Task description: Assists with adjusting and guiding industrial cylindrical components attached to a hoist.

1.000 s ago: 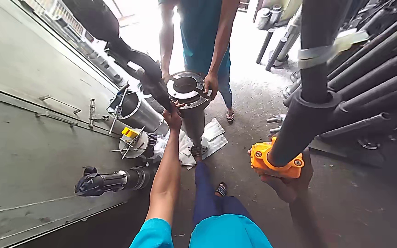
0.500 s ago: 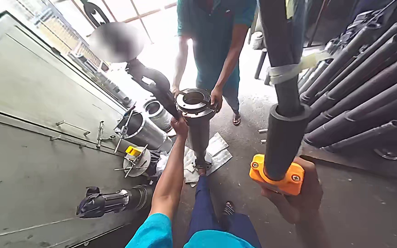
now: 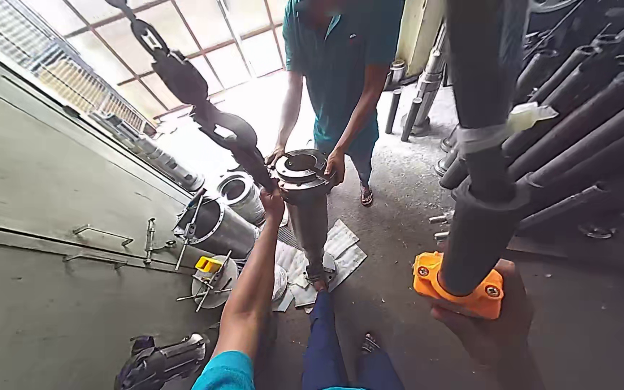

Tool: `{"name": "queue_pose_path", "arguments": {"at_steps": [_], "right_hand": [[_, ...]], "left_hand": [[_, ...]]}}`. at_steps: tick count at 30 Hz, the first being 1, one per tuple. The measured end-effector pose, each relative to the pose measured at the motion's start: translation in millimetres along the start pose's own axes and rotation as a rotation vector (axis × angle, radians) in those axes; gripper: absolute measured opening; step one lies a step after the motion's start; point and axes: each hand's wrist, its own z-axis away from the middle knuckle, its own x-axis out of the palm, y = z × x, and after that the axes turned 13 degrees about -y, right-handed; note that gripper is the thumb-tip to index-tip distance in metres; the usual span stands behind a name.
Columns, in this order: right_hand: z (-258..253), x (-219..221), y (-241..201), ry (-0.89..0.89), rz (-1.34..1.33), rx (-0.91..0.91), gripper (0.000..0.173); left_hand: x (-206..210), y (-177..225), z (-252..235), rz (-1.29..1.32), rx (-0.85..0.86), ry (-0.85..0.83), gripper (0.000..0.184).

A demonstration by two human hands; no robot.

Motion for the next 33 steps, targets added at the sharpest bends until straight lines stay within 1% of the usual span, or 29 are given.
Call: {"name": "queue_pose_path", "arguments": {"at_steps": [2,6,8,10,12,14,17,20,23,26,31,33], "right_hand": [[1.8,10.5,2.1,0.003,-0.014,0.024,0.066],[4.7,20.3,-2.5,0.011,0.000,0.029,0.064],[5.8,24.2,-5.9,0.020,-0.001,0.053,0.064],[6.0,23.4,-6.0,0.019,-0.050,0.066,0.065],[4.7,22.9,-3.4,0.019,-0.084,0.091,0.067],[7.0,22.6,2.7,0.004,-0.118,0.125,0.067],[1.2,25.3,5.7,-0.027,-0.139,0.126,0.065],[-5.7,32.7,3.7,-0.059,-0.117,0.102,0.064],[-8.5,36.0,-1.6,-0.081,-0.113,0.070,0.062],[-5.3,35.7,-4.5,-0.052,-0.077,0.042,0.062],[-3.0,27.2,-2.1,-0.021,-0.147,0.070,0.065],[-2.8,25.2,0.4,-0.026,-0.138,0.063,0.067]], "left_hand": [[-5.7,1.0,-3.8,-0.043,-0.020,-0.004,0.035],[-11.8,7.9,-7.6,-0.199,-0.105,-0.030,0.038],[-14.2,10.1,-16.2,-0.225,-0.119,-0.056,0.040],[-11.6,8.2,-21.2,-0.186,-0.110,-0.062,0.041],[-17.8,6.1,-20.1,-0.154,-0.094,-0.075,0.041],[-28.5,5.3,-10.7,-0.189,-0.094,-0.088,0.042],[-41.8,10.5,-0.8,-0.264,-0.103,-0.072,0.043],[-53.0,12.9,3.2,-0.283,-0.098,-0.072,0.043],[-48.1,18.0,0.6,-0.269,-0.114,-0.046,0.043],[-41.0,17.0,-8.0,-0.273,-0.141,-0.043,0.044],[-28.2,17.2,-22.2,-0.311,-0.149,-0.030,0.046],[-28.9,21.7,-19.8,-0.340,-0.190,-0.032,0.048]]}}
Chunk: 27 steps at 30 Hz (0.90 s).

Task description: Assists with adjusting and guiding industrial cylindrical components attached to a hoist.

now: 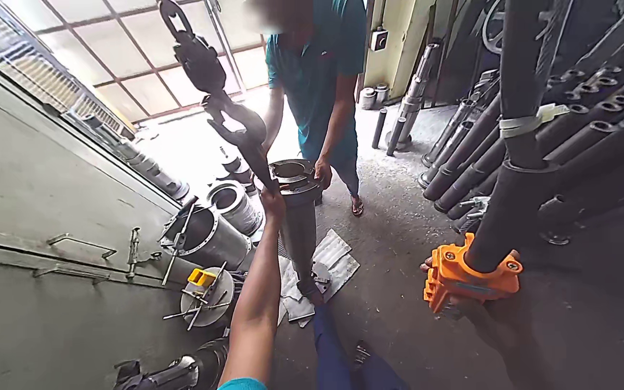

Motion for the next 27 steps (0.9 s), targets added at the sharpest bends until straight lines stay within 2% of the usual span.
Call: {"name": "queue_pose_path", "arguments": {"at_steps": [3,7,12,15,21,27], "right_hand": [[-5.7,-2.6,2.9,-0.036,0.062,-0.039,0.067],[-9.5,-1.4,9.3,-0.071,0.058,-0.015,0.068],[-18.9,-3.5,10.8,-0.081,0.073,-0.006,0.066],[-21.7,-12.5,9.5,-0.021,0.144,-0.010,0.063],[-21.6,-21.3,18.4,-0.018,0.067,0.017,0.066],[-21.1,-16.5,16.8,-0.058,0.079,0.039,0.065]], "left_hand": [[-7.3,-8.6,4.4,-0.022,-0.015,0.022,0.047],[-11.2,-28.7,2.6,0.028,0.051,0.069,0.038],[-0.6,-8.6,5.5,0.019,-0.052,0.041,0.041],[8.6,-2.1,-3.8,0.005,-0.023,0.042,0.040],[0.7,-25.9,-13.2,-0.080,-0.050,0.091,0.045],[7.9,-17.5,-14.5,-0.091,-0.059,0.047,0.044]]}}
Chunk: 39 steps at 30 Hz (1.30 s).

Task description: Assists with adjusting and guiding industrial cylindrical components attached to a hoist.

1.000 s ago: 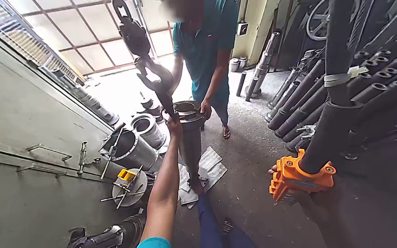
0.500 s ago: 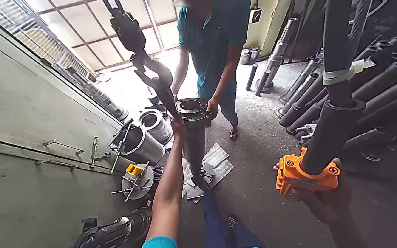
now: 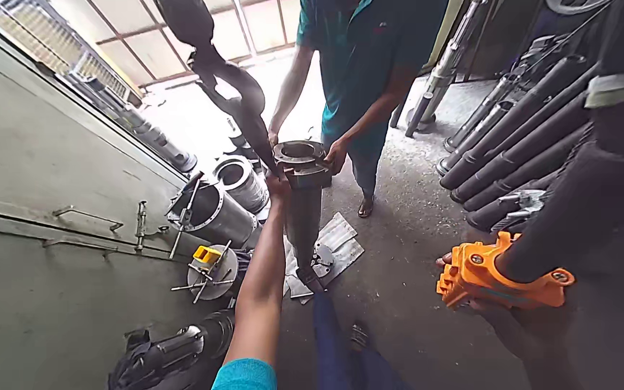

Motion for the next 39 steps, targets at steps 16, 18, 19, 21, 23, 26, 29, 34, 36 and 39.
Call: {"name": "queue_pose_path", "arguments": {"at_steps": [16,18,19,21,23,26,29,34,36,39], "right_hand": [[-11.6,1.0,13.3,0.076,0.030,0.010,0.070],[-14.2,3.4,11.3,0.083,0.088,0.025,0.069],[-16.8,5.5,9.8,0.090,0.086,0.013,0.066],[-21.2,13.4,6.0,0.113,0.082,0.000,0.063],[-23.2,23.1,-1.5,0.138,0.124,0.024,0.060],[-34.7,41.3,-7.3,0.189,0.170,0.031,0.061],[-39.6,64.6,-10.1,0.224,0.138,0.078,0.066],[-42.3,97.8,-25.3,0.247,0.080,0.126,0.066],[-35.0,103.9,-31.4,0.273,0.086,0.156,0.066],[-26.0,110.6,-35.5,0.304,0.107,0.207,0.068]], "left_hand": [[2.8,-21.2,-28.1,-0.020,0.123,0.060,0.040],[1.4,-15.6,-29.9,0.001,0.122,0.043,0.038],[0.0,-13.7,-29.5,0.017,0.105,0.028,0.038],[-5.7,-13.0,-33.0,0.039,0.082,-0.010,0.037],[-10.5,-21.2,-35.0,0.034,0.070,-0.058,0.040],[-14.5,-29.5,-46.7,0.034,0.112,-0.118,0.042],[-18.4,-17.2,-52.0,0.013,0.064,-0.179,0.045],[-10.5,-27.7,-67.1,0.080,0.142,-0.150,0.042],[-9.8,-30.9,-64.8,0.114,0.163,-0.182,0.039],[-19.2,-33.7,-59.8,0.145,0.193,-0.249,0.033]]}}
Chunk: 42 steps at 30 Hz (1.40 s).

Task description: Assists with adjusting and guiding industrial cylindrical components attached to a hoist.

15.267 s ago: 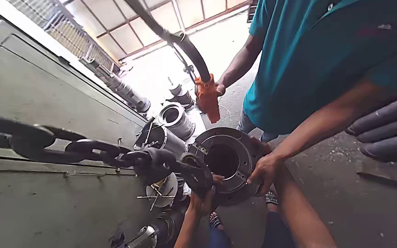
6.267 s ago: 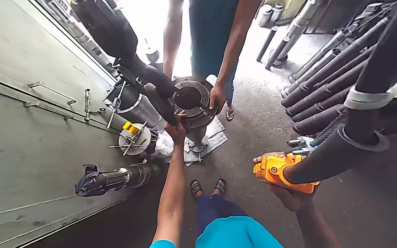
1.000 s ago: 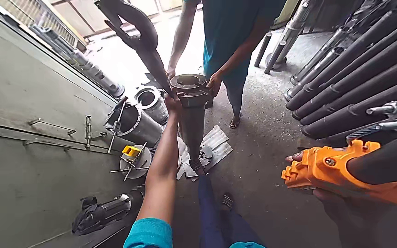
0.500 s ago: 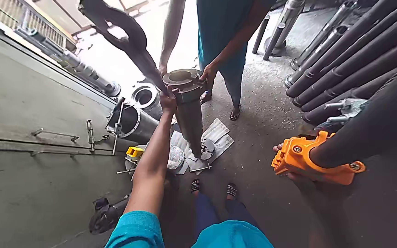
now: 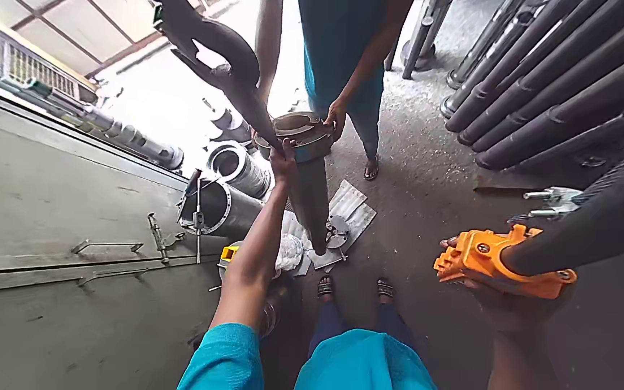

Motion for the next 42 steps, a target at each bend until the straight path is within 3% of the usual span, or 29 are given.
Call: {"name": "queue_pose_path", "arguments": {"at_steps": [2,8,16,24,42], "right_hand": [[0.9,2.2,0.4,0.004,-0.010,0.009,0.068],[0.4,7.3,-1.2,-0.032,-0.038,-0.043,0.064],[-4.5,-0.1,-4.4,-0.030,0.015,-0.035,0.070],[-4.7,10.3,-13.8,0.017,0.036,-0.024,0.066],[-2.4,114.4,-39.7,-0.067,-0.284,0.029,0.070]], "left_hand": [[-3.4,-5.0,1.5,0.031,0.050,-0.048,0.027],[-23.1,-8.9,14.0,-0.126,0.194,-0.272,0.052],[-59.6,20.0,13.7,-0.370,0.033,-0.520,0.060],[-62.5,35.5,15.9,-0.452,0.038,-0.462,0.055],[-88.1,58.6,-7.3,-0.470,0.048,-0.339,0.051]]}}
